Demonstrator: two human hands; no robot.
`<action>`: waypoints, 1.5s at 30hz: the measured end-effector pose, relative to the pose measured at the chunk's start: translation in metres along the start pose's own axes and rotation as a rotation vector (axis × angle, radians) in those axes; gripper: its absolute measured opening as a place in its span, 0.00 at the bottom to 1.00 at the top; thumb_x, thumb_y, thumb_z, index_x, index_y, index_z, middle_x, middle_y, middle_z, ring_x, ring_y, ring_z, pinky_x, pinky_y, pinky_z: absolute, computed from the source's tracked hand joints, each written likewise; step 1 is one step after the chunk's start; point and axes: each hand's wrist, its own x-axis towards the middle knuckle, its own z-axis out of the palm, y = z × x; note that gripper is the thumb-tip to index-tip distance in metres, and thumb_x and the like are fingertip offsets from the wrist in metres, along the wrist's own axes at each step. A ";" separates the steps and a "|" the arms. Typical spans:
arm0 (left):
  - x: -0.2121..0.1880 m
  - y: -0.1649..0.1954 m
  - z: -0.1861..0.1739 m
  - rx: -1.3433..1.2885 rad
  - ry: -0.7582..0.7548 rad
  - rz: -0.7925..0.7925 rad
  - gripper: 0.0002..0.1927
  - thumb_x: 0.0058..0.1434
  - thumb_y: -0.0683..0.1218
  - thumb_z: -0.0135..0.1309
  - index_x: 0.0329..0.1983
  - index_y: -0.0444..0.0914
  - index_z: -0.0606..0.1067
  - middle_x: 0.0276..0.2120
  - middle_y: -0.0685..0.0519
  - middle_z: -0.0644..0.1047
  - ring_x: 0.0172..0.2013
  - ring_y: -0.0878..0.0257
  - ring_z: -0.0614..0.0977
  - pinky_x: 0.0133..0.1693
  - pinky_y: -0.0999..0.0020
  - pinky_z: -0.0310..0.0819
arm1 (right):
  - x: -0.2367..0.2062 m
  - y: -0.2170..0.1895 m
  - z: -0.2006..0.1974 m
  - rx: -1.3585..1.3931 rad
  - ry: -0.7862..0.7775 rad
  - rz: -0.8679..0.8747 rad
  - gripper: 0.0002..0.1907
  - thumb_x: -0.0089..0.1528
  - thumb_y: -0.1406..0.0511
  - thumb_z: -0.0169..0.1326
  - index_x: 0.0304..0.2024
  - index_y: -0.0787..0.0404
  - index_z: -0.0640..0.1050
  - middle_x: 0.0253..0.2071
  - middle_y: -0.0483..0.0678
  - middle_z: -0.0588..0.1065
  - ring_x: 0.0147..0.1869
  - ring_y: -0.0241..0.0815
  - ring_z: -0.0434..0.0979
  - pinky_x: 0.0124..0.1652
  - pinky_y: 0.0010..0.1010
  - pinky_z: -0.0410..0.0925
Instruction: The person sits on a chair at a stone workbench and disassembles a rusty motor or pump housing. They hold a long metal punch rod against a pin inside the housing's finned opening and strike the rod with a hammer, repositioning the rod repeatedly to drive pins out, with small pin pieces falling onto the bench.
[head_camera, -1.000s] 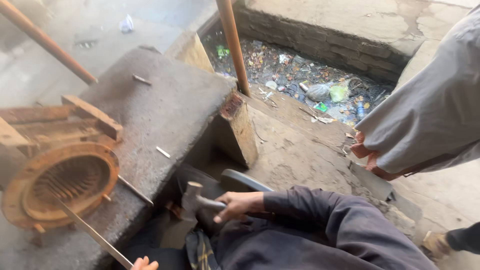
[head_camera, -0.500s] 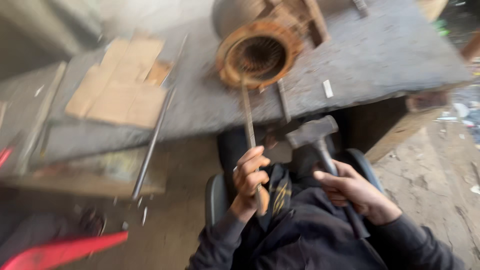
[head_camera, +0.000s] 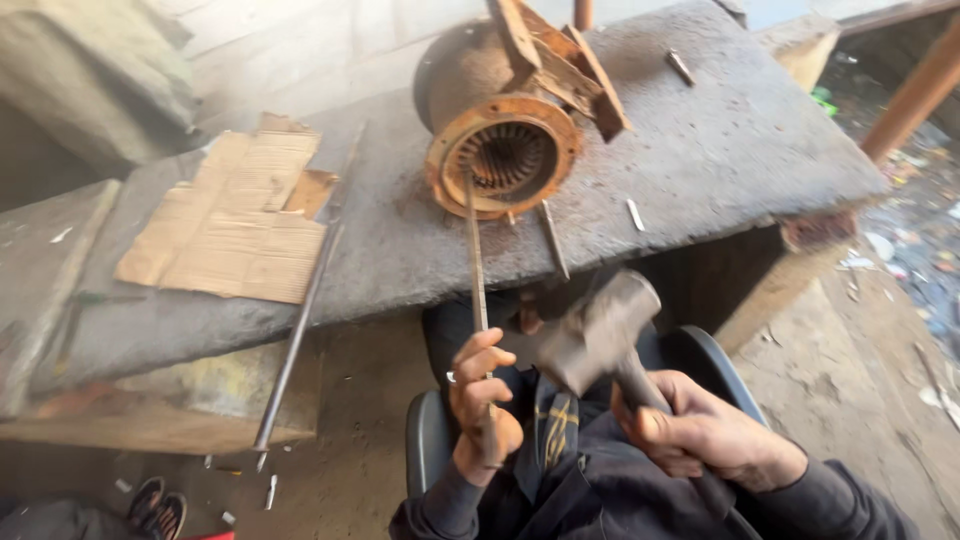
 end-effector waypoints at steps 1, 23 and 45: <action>-0.002 0.000 -0.004 -0.009 0.007 0.003 0.15 0.77 0.50 0.35 0.35 0.38 0.62 0.42 0.43 0.76 0.54 0.42 0.81 0.53 0.51 0.79 | -0.007 0.003 -0.001 0.008 -0.050 0.026 0.26 0.58 0.52 0.66 0.40 0.65 0.71 0.20 0.40 0.65 0.17 0.28 0.58 0.17 0.22 0.53; -0.023 -0.009 -0.010 -0.053 0.070 -0.029 0.19 0.78 0.53 0.31 0.34 0.38 0.62 0.40 0.43 0.76 0.49 0.41 0.80 0.46 0.54 0.83 | -0.008 0.130 -0.065 -0.590 0.389 0.050 0.29 0.61 0.53 0.65 0.57 0.66 0.78 0.37 0.41 0.77 0.41 0.28 0.73 0.43 0.25 0.70; -0.031 -0.016 -0.012 -0.006 0.052 0.035 0.30 0.76 0.66 0.21 0.34 0.39 0.61 0.38 0.43 0.75 0.48 0.42 0.81 0.45 0.56 0.84 | 0.023 0.148 -0.118 -0.036 0.674 0.500 0.22 0.61 0.56 0.67 0.32 0.57 0.67 0.20 0.40 0.62 0.16 0.30 0.58 0.16 0.25 0.55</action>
